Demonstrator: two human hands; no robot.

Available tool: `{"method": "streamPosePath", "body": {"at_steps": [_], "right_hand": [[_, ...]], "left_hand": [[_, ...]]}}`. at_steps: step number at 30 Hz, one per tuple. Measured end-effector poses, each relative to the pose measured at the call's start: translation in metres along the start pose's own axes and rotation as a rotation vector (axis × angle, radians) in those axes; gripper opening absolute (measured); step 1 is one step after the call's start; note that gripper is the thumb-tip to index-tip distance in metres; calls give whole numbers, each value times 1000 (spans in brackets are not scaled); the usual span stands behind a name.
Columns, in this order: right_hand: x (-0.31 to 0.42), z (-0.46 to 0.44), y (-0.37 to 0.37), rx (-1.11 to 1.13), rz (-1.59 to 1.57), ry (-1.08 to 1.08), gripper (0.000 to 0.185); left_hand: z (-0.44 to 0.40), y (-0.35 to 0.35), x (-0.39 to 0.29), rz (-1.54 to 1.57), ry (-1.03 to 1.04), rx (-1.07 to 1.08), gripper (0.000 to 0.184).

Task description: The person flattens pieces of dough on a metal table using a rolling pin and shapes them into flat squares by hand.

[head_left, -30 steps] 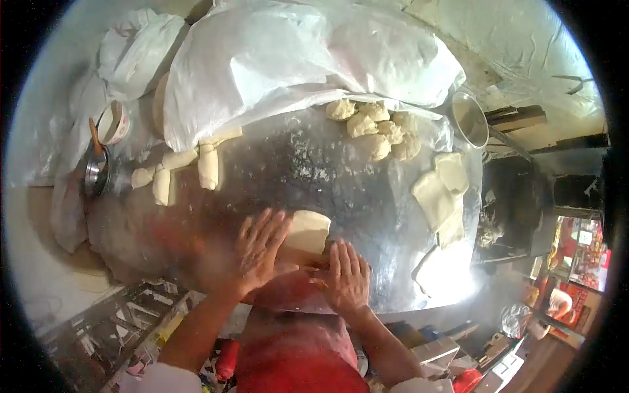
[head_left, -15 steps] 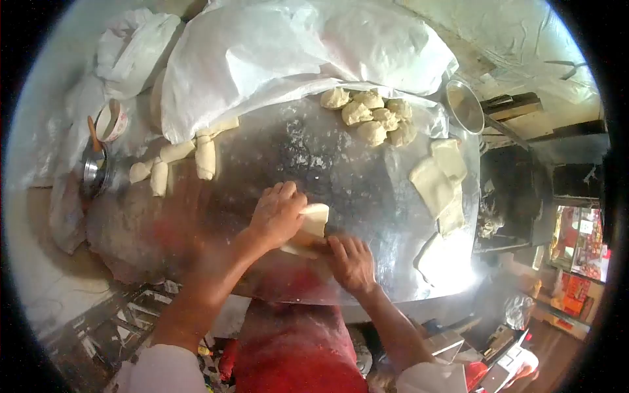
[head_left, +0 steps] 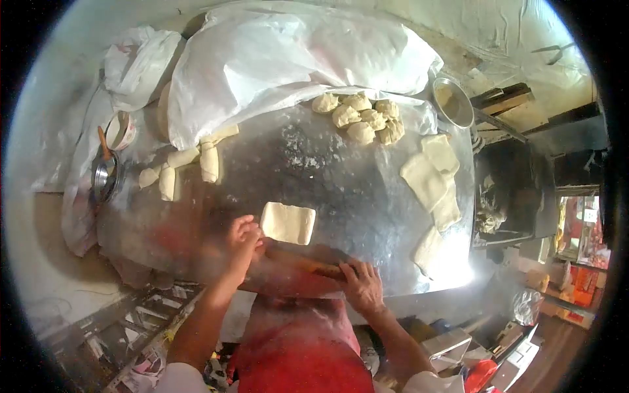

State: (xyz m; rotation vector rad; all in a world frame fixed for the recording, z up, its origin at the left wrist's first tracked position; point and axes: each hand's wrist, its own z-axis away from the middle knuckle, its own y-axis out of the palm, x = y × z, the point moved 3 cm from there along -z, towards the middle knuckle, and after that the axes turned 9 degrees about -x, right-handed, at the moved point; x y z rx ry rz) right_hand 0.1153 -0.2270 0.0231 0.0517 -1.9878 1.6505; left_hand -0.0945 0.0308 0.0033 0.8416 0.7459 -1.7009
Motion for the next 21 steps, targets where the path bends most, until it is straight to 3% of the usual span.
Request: {"method": "streamPosePath", "body": {"at_steps": [2, 4, 5, 7, 9, 10, 12, 13, 15, 17, 19, 21], "right_hand": [[10, -6, -15, 44, -9, 10, 54], [19, -21, -25, 95, -24, 10, 53], [23, -34, -26, 61, -30, -56, 54], [22, -70, -11, 79, -12, -103, 60], [2, -128, 20, 82, 86, -114, 69], [-9, -158, 31, 33, 154, -143, 74], [-6, -190, 32, 11, 143, -97, 79], [-3, -191, 25, -20, 147, -46, 85], [-2, -134, 39, -11, 149, -64, 86], [6, -101, 43, 7, 146, -83, 88], [19, -97, 36, 28, 69, -74, 85], [7, -157, 32, 69, 174, -136, 83]], "left_hand": [[-11, -18, 4, -73, 50, -2, 43], [-21, -26, -2, -242, 374, 85, 46], [-21, -21, -12, -240, 369, 75, 46], [-25, 6, -36, -622, 596, 13, 53], [-42, 39, -62, -1071, 954, -60, 63], [-64, 52, -63, -1074, 937, -64, 63], [-94, 62, -58, -1008, 949, -74, 80], [-79, 53, -48, -1012, 926, -65, 80], [-49, 42, -44, -982, 1097, 110, 89], [-17, 16, 1, -984, 1050, 146, 91], [-17, 24, -11, -1010, 999, 58, 87], [-39, 39, -31, -1025, 942, -78, 77]]}}
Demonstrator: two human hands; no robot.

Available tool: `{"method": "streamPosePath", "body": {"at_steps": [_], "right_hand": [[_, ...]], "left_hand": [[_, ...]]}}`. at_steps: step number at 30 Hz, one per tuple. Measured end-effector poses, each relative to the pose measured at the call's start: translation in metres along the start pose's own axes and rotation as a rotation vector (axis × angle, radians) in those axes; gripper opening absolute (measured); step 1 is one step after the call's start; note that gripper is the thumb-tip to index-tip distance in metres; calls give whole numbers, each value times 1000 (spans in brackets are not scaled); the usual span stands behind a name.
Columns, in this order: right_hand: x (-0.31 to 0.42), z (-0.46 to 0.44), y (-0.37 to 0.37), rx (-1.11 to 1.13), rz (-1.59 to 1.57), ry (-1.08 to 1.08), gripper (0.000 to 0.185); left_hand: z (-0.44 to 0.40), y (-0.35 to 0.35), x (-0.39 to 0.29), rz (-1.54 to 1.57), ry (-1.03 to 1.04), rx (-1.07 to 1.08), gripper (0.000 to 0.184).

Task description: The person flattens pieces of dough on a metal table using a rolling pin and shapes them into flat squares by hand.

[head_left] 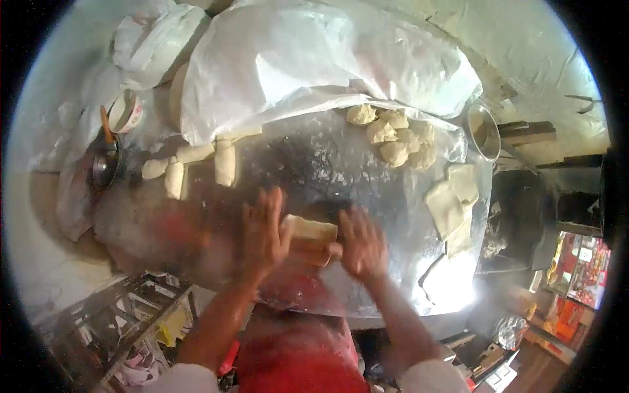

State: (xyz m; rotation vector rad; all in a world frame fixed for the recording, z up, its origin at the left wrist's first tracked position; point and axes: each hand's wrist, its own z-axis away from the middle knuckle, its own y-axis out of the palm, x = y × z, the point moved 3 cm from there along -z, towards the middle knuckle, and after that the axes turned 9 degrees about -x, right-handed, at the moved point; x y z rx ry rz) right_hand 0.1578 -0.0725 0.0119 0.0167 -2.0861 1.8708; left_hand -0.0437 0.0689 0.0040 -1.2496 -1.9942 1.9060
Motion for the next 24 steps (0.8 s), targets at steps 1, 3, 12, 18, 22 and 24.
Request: {"method": "streamPosePath", "body": {"at_steps": [1, 3, 12, 18, 22, 24], "right_hand": [[-13, -39, 0, -24, -13, 45, 82], [-23, -63, 9, -21, -37, 86, 82], [19, 53, 15, 38, -87, 83, 88], [-25, -61, 10, -61, -93, 190, 82], [11, 26, 13, -4, -1, 178, 92], [24, 58, 15, -60, -26, 153, 92]], "left_hand": [[-34, 5, 3, 52, -14, -110, 74], [-84, 15, 11, 19, -63, -81, 70], [40, -11, -9, 64, 113, 142, 94], [-86, 35, 10, 1, 64, 30, 89], [13, -2, -7, 36, 117, 74, 103], [38, -5, -9, 99, 117, 66, 106]]}}
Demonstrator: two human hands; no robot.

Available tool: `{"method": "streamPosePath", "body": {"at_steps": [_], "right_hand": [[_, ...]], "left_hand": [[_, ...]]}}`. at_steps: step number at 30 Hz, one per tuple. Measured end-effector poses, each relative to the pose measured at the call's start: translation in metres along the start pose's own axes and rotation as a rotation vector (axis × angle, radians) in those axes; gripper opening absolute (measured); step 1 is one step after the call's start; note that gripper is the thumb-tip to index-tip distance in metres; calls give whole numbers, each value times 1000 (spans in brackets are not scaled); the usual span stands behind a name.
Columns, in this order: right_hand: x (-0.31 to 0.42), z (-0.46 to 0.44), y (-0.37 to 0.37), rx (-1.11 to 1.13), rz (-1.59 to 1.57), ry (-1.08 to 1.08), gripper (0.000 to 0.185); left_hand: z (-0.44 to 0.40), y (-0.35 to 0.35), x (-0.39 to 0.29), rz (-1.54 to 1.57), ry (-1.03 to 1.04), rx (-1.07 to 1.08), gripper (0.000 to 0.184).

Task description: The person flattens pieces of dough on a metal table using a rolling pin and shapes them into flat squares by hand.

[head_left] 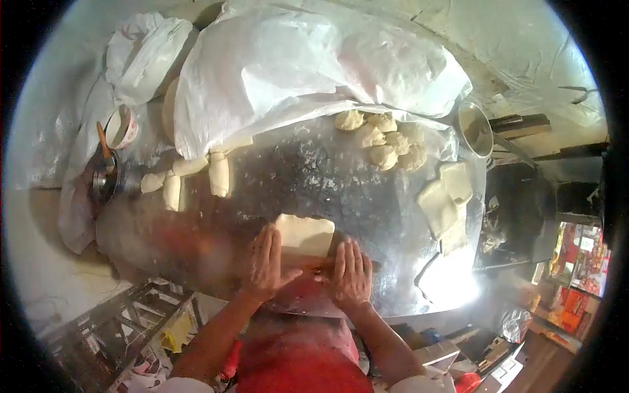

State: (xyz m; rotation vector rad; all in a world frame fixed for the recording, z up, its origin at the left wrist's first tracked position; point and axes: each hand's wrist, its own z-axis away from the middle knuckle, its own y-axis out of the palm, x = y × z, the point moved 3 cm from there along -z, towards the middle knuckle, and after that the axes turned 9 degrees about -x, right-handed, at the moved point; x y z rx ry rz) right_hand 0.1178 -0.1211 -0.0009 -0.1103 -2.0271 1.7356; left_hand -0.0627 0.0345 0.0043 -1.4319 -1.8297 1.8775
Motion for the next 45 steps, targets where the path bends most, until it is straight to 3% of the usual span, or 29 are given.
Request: {"method": "streamPosePath", "body": {"at_steps": [2, 4, 7, 9, 12, 15, 17, 18, 19, 21, 22, 24, 25, 27, 28, 29, 31, 32, 34, 36, 38, 39, 41, 45], "right_hand": [[-3, -11, 3, 40, -47, -10, 91], [-11, -77, -8, 71, 29, -57, 87], [-28, -146, -2, -143, -108, -30, 79], [-19, -132, -11, -2, -40, 117, 76], [-10, -30, 8, -51, 33, -39, 74], [12, 32, -24, -95, -45, -118, 66], [6, 30, -27, -87, -92, -137, 61], [1, 32, -26, -36, -145, -146, 56], [-7, 32, -26, -61, -131, -144, 56], [-16, 28, -27, -30, -213, -211, 48], [-13, 30, -47, -44, -153, -269, 46], [-16, 43, -66, -96, -142, -318, 45], [-18, 55, -71, -124, -145, -364, 45], [-31, 76, -58, -126, -235, -309, 46], [-37, 84, -54, -119, -159, -221, 48], [-43, 93, -48, -108, -88, -131, 50], [-54, 105, -33, 4, -154, -79, 58], [-58, 109, -28, -2, -138, -84, 57], [-56, 114, -26, 37, -76, -79, 55], [-53, 112, -34, 31, -107, -74, 54], [-49, 110, -40, 2, -120, -67, 51], [-47, 113, -40, 19, -127, -63, 51], [-45, 117, -41, -1, -144, -33, 50], [-41, 134, -55, 27, -103, -36, 41]], "left_hand": [[6, 3, 0, -43, 49, -25, 103], [-55, 7, 13, -75, 39, 26, 103], [-90, 40, 45, -22, -54, -97, 104], [-96, 33, 39, -101, 32, -124, 103], [-16, 0, 2, -152, 82, 21, 108], [44, -11, -20, -124, 117, -31, 113], [43, -9, -22, -227, -37, 171, 116], [36, 1, -14, -219, 32, 6, 115], [29, 32, 9, -214, 54, -13, 115], [13, 84, 64, 513, -536, -175, 93], [-8, 61, 47, 518, -512, -181, 93], [-34, 28, 22, 309, -755, 65, 64], [-37, 30, 20, 319, -749, 63, 64], [-42, 31, 13, 9, -429, 151, 43], [-41, 33, 9, 217, -494, 114, 38], [-38, 34, 7, 213, -493, 119, 38], [-50, 4, -27, 620, -521, -139, 31], [-58, 6, -22, 619, -495, 2, 29], [-83, -52, -78, 532, -343, 92, 26], [-79, -56, -99, 450, -305, 154, 26], [-63, -49, -114, 149, 126, 77, 27], [-51, -45, -117, 150, 113, 90, 27], [-15, -26, -122, 121, 64, 626, 33], [27, -8, -80, 357, -45, 626, 40]]}}
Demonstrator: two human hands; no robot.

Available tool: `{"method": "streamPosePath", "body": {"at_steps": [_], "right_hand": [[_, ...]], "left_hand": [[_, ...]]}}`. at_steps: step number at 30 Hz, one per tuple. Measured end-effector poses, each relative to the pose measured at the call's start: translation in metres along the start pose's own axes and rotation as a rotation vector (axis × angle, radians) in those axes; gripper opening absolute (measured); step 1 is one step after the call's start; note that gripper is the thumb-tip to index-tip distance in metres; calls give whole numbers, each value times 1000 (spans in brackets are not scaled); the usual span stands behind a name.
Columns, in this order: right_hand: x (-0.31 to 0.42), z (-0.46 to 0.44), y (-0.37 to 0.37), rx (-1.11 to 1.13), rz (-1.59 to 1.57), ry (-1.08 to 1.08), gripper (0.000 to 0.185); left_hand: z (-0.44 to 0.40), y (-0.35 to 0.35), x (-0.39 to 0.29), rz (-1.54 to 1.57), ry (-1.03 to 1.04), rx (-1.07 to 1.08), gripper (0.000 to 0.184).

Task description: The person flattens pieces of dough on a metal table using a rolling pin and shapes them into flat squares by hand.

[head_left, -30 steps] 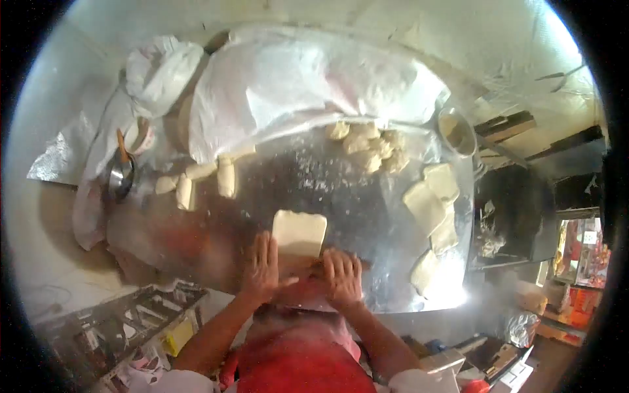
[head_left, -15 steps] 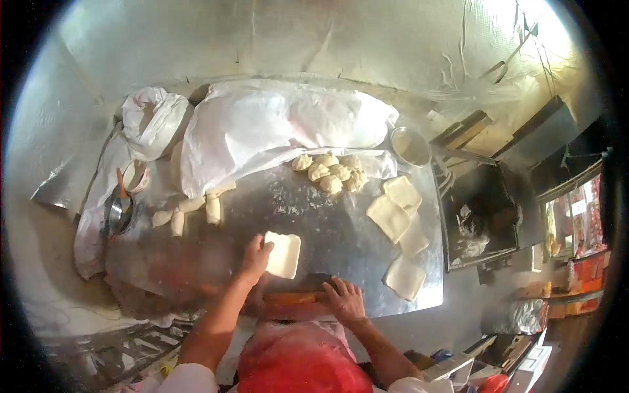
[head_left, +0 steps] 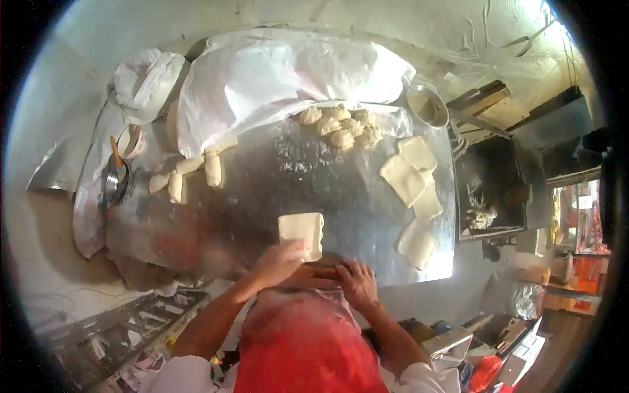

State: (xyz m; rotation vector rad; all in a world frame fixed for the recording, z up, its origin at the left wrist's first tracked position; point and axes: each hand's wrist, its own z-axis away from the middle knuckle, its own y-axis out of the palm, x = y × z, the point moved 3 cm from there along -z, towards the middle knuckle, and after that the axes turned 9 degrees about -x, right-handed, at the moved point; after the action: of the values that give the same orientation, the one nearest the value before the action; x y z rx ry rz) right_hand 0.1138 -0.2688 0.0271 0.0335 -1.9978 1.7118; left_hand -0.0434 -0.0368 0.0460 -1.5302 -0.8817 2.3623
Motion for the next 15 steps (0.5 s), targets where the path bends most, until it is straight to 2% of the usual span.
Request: {"method": "streamPosePath", "body": {"at_steps": [2, 3, 4, 6, 7, 9, 11, 12, 14, 15], "right_hand": [[13, 7, -15, 43, -7, 44, 39], [16, 5, -21, 69, -6, 80, 38], [20, -1, -25, 81, -11, 78, 38], [21, -25, -25, 88, -48, 42, 50], [18, -47, -17, 80, -51, 4, 53], [1, -111, 12, 50, 36, -48, 62], [-22, -187, 30, 12, 144, -32, 73], [-29, -209, 30, -3, 162, 6, 78], [-28, -190, 41, 2, 136, 58, 82], [-32, -196, 39, -54, 135, 101, 86]], "left_hand": [[15, -16, 20, 170, -50, -325, 42], [18, -20, 27, 282, -157, -435, 38], [18, -19, 33, 285, -170, -435, 38], [16, -25, 49, 114, -150, -702, 42], [7, -34, 35, 85, -169, -678, 49], [-34, -30, 34, -408, -71, -666, 59], [-78, -46, 30, -634, 97, -551, 74], [-98, -49, 42, -627, 79, -537, 74], [-108, -47, 62, -561, -16, -724, 83], [-94, -35, 65, -645, 84, -729, 91]]}}
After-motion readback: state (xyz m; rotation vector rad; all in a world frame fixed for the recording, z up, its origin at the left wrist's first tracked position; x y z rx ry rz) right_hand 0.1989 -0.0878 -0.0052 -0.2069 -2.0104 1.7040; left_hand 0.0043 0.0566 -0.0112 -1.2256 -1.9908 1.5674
